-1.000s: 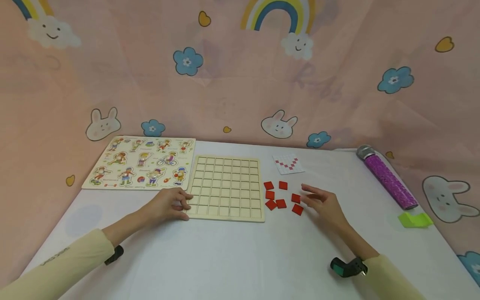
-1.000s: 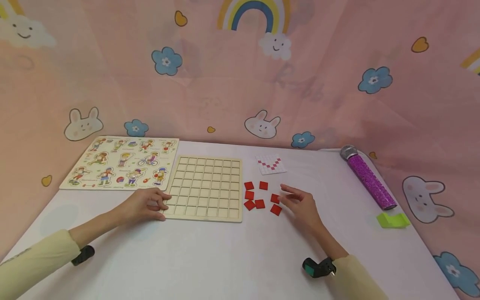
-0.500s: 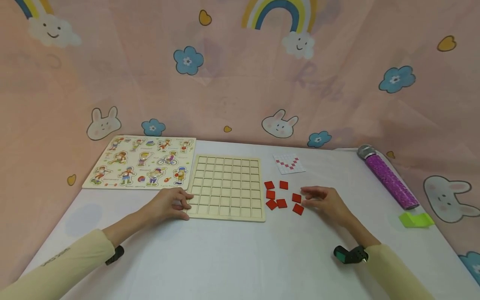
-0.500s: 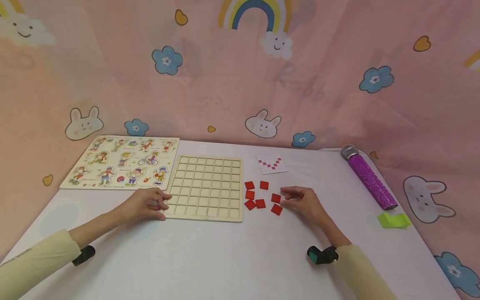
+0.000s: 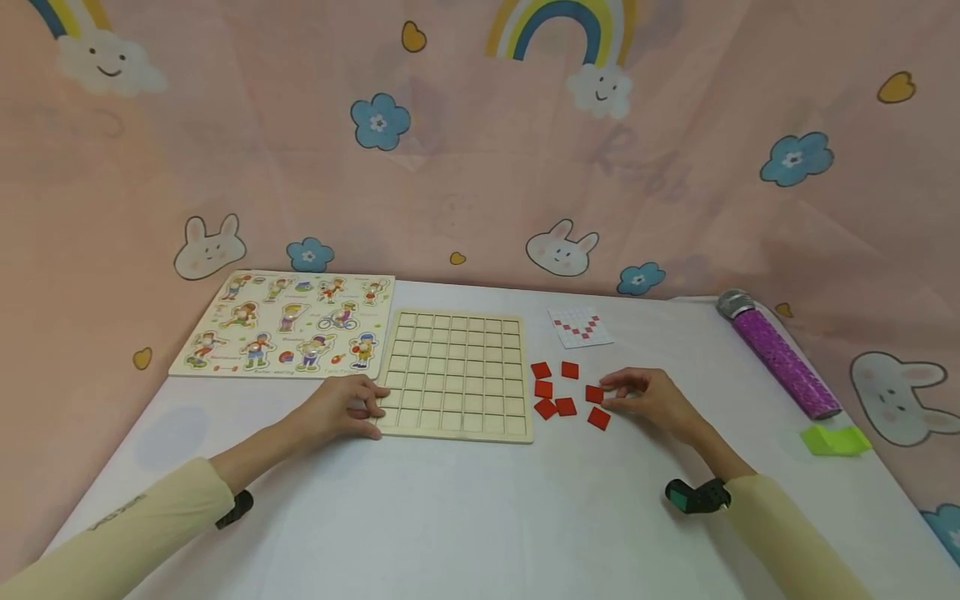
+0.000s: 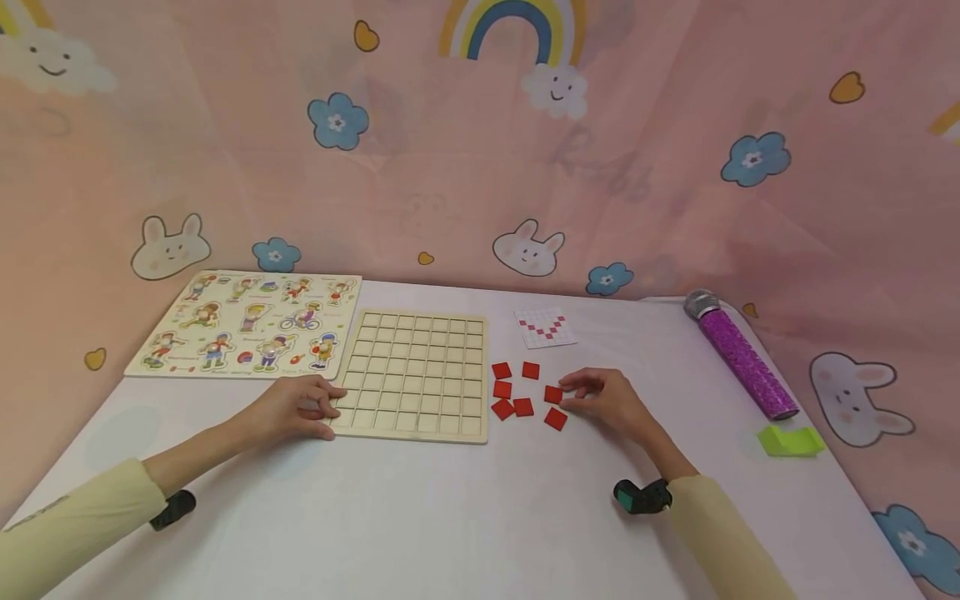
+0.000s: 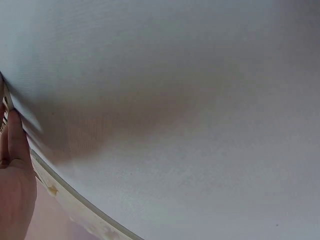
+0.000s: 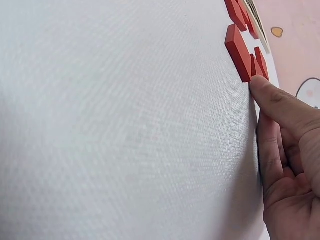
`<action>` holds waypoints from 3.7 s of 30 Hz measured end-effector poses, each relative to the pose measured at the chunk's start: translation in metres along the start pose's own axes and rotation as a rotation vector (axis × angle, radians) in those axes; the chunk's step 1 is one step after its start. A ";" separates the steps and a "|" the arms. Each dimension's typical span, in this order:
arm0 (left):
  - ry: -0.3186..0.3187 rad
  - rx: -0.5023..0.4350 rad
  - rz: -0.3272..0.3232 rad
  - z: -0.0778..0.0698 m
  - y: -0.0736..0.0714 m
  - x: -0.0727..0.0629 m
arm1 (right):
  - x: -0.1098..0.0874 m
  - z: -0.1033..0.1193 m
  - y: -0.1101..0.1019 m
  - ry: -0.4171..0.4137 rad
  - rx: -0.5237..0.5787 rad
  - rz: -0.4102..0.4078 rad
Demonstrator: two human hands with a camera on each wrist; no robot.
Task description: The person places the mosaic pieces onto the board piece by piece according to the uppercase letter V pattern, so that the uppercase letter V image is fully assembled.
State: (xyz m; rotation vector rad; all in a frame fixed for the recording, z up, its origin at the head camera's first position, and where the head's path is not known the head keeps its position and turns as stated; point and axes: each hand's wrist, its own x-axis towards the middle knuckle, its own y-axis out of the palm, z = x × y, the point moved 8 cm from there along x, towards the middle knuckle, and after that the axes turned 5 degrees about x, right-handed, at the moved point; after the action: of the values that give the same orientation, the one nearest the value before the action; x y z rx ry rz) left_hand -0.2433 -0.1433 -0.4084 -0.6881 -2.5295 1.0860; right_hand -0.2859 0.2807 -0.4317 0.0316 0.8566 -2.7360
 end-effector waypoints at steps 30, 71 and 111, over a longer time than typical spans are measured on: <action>-0.039 -0.045 0.011 -0.002 0.001 -0.001 | -0.001 -0.003 -0.003 0.028 0.020 0.042; -0.110 -0.092 0.003 0.000 0.002 -0.002 | -0.015 0.023 0.000 0.022 0.079 -0.195; -0.056 -0.009 -0.005 -0.003 0.001 0.000 | -0.003 0.070 0.063 0.126 0.186 -0.186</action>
State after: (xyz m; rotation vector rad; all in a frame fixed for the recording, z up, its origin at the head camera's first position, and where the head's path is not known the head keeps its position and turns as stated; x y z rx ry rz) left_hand -0.2416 -0.1413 -0.4074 -0.6616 -2.5831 1.1083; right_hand -0.2625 0.1928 -0.4086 0.1711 0.6629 -3.0089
